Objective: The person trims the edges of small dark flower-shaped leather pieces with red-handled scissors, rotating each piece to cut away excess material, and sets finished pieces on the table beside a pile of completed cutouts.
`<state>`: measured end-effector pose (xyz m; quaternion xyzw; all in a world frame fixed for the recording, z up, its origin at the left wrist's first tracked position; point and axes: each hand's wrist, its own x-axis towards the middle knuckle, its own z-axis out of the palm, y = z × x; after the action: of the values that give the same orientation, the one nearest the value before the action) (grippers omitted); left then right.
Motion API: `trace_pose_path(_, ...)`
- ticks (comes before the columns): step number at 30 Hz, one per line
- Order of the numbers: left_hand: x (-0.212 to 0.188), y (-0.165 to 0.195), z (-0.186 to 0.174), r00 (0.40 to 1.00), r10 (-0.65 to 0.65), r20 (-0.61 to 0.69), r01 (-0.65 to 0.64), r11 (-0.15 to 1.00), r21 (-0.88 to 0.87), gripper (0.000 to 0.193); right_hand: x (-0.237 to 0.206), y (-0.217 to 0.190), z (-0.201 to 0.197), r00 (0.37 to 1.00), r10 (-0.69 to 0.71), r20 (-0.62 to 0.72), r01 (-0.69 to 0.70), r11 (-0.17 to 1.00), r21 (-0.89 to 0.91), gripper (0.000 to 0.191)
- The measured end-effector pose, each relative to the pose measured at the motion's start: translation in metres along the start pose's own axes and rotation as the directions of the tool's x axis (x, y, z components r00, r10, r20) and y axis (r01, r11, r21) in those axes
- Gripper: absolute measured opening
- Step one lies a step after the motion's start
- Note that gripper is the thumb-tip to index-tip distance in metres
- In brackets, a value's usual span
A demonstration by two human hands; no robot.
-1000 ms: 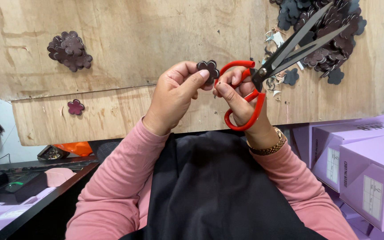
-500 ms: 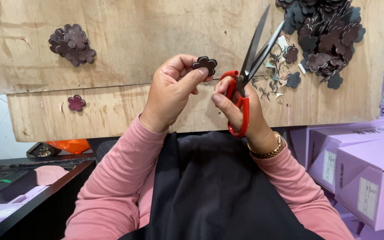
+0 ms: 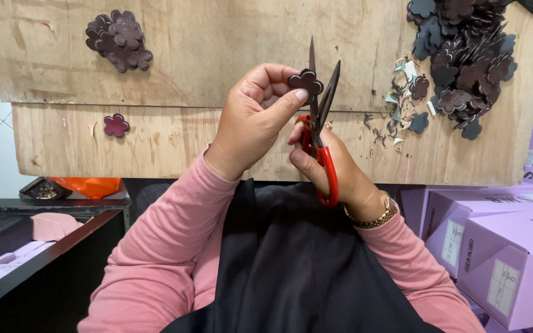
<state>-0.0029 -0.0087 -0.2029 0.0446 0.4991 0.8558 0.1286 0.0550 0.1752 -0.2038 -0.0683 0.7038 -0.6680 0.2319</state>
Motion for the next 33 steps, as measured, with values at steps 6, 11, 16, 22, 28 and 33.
trace_pose_path(6, -0.005, 0.009, 0.011, 1.0, -0.014, -0.023, 0.013, 1.0, -0.012, 0.022, -0.002, 0.0, -0.001, 0.999, -0.04, -0.008, 0.04, 0.999, -0.02, 0.04)
trace_pose_path(11, -0.009, 0.009, 0.019, 0.998, 0.055, -0.029, -0.055, 0.998, 0.017, 0.025, 0.0, 0.0, 0.002, 0.995, -0.1, -0.017, 0.099, 0.994, -0.056, 0.042)
trace_pose_path(16, -0.01, 0.004, 0.022, 0.989, 0.121, -0.086, -0.119, 0.993, 0.021, 0.024, 0.004, 0.007, 0.004, 0.995, -0.099, -0.016, 0.098, 0.995, -0.008, 0.048)
trace_pose_path(22, -0.013, -0.002, 0.024, 0.983, 0.172, -0.061, -0.166, 0.981, 0.097, 0.017, 0.005, 0.02, 0.005, 0.995, -0.093, -0.046, 0.095, 0.995, 0.039, 0.048)
trace_pose_path(28, -0.015, 0.004, 0.025, 0.994, 0.052, -0.099, -0.045, 0.996, 0.078, 0.013, 0.004, 0.022, 0.003, 0.995, -0.096, -0.024, 0.098, 0.992, 0.081, 0.054)
trace_pose_path(33, -0.014, 0.006, 0.025, 0.992, 0.067, -0.11, -0.058, 0.994, 0.09, 0.012, 0.005, 0.02, 0.004, 0.993, -0.113, -0.019, 0.114, 0.99, 0.081, 0.056)
